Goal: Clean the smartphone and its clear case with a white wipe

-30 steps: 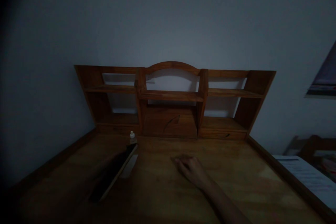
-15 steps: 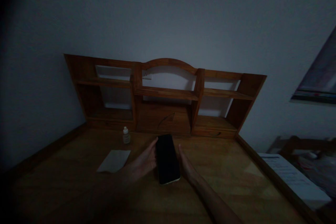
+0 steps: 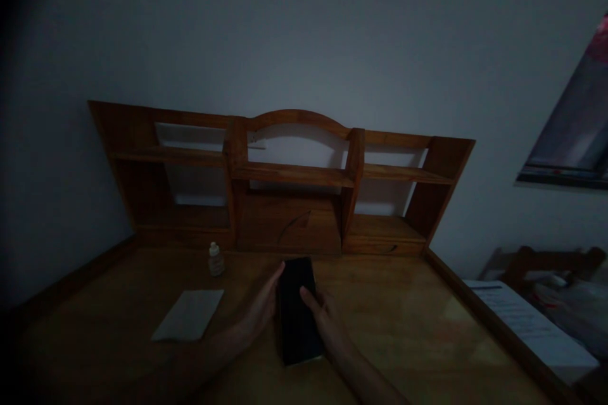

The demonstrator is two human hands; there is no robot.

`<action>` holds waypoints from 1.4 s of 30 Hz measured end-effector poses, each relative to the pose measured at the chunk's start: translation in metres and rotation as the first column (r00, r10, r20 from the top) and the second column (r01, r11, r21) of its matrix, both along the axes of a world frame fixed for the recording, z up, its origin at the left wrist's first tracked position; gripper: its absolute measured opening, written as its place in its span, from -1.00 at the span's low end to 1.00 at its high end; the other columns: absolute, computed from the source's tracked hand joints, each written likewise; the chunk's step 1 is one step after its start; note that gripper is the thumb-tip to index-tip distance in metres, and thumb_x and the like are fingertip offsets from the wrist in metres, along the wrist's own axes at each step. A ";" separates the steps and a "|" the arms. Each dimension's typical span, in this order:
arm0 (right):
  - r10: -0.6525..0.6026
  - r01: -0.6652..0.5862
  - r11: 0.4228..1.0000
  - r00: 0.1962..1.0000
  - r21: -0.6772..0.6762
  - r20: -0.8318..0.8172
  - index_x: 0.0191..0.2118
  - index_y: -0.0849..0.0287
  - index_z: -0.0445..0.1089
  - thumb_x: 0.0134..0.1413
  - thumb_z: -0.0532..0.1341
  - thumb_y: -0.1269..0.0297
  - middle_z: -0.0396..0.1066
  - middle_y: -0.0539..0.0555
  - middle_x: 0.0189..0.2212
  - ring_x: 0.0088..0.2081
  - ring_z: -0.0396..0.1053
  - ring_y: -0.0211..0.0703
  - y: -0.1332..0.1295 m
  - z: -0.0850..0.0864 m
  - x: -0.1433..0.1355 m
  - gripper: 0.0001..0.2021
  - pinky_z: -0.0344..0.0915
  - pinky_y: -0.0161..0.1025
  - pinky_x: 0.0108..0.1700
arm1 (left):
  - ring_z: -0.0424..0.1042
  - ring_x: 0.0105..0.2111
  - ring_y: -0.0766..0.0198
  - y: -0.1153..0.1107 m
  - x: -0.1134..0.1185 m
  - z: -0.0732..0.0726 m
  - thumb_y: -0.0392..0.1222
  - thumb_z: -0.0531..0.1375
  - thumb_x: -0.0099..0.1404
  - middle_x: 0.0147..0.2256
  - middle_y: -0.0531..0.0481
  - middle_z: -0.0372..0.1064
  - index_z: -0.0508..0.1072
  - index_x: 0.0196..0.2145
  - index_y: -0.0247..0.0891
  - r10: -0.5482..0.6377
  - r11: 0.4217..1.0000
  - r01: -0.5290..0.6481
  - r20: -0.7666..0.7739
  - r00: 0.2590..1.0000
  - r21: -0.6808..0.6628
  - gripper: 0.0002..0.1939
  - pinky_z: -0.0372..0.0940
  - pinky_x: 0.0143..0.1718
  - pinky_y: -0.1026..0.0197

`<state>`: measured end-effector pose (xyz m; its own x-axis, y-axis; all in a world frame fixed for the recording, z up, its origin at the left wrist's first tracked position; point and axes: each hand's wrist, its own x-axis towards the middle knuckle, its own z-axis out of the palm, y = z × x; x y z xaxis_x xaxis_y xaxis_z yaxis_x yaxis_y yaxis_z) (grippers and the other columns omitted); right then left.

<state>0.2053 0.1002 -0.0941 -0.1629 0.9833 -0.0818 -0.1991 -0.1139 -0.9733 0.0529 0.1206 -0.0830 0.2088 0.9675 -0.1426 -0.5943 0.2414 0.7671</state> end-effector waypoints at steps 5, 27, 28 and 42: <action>-0.011 0.005 0.996 0.998 0.086 0.065 -0.03 0.18 0.42 0.09 0.25 -0.02 0.48 0.14 -0.06 -0.03 0.42 0.06 -0.008 0.005 -0.004 -0.57 0.27 -0.06 0.07 | 0.36 0.04 0.08 -0.004 0.000 -0.004 0.17 0.16 0.24 -0.04 -0.14 0.45 0.45 -0.01 -0.28 0.038 0.999 -0.038 -0.003 0.999 -0.028 -0.47 0.17 0.11 0.13; 0.017 -0.031 0.993 0.993 0.117 0.120 -0.08 0.20 0.44 0.06 0.26 -0.04 0.47 0.19 -0.05 -0.10 0.45 0.07 -0.010 0.006 -0.004 -0.57 0.34 -0.12 -0.11 | 0.50 -0.29 0.15 0.005 -0.003 -0.012 -0.04 0.17 0.27 -0.39 -0.11 0.50 0.49 -0.32 -0.36 0.013 0.994 -0.008 0.047 0.999 -0.110 -0.71 0.34 -0.26 0.23; 0.021 -0.038 0.990 0.992 0.134 0.123 -0.07 0.20 0.44 0.07 0.25 -0.03 0.47 0.18 -0.06 -0.10 0.45 0.06 -0.009 0.006 -0.003 -0.57 0.33 -0.12 -0.10 | 0.50 -0.30 0.16 0.006 -0.004 -0.012 -0.04 0.17 0.27 -0.39 -0.11 0.50 0.48 -0.32 -0.36 0.017 0.994 -0.011 0.056 0.998 -0.107 -0.72 0.34 -0.26 0.24; 0.017 -0.020 0.999 0.997 0.031 0.081 -0.12 0.22 0.46 0.02 0.29 -0.05 0.53 0.15 -0.25 -0.27 0.48 -0.06 -0.003 0.006 0.001 -0.56 0.35 -0.23 -0.29 | 0.45 -0.11 0.10 0.005 -0.004 -0.012 0.13 0.14 0.27 -0.12 -0.15 0.47 0.44 -0.05 -0.31 -0.069 0.994 0.077 0.096 0.993 -0.078 -0.52 0.33 -0.12 0.18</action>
<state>0.2067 0.0972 -0.0884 -0.1754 0.9824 -0.0641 -0.1175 -0.0855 -0.9894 0.0492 0.1260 -0.0954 0.2946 0.9350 -0.1975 -0.6404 0.3465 0.6854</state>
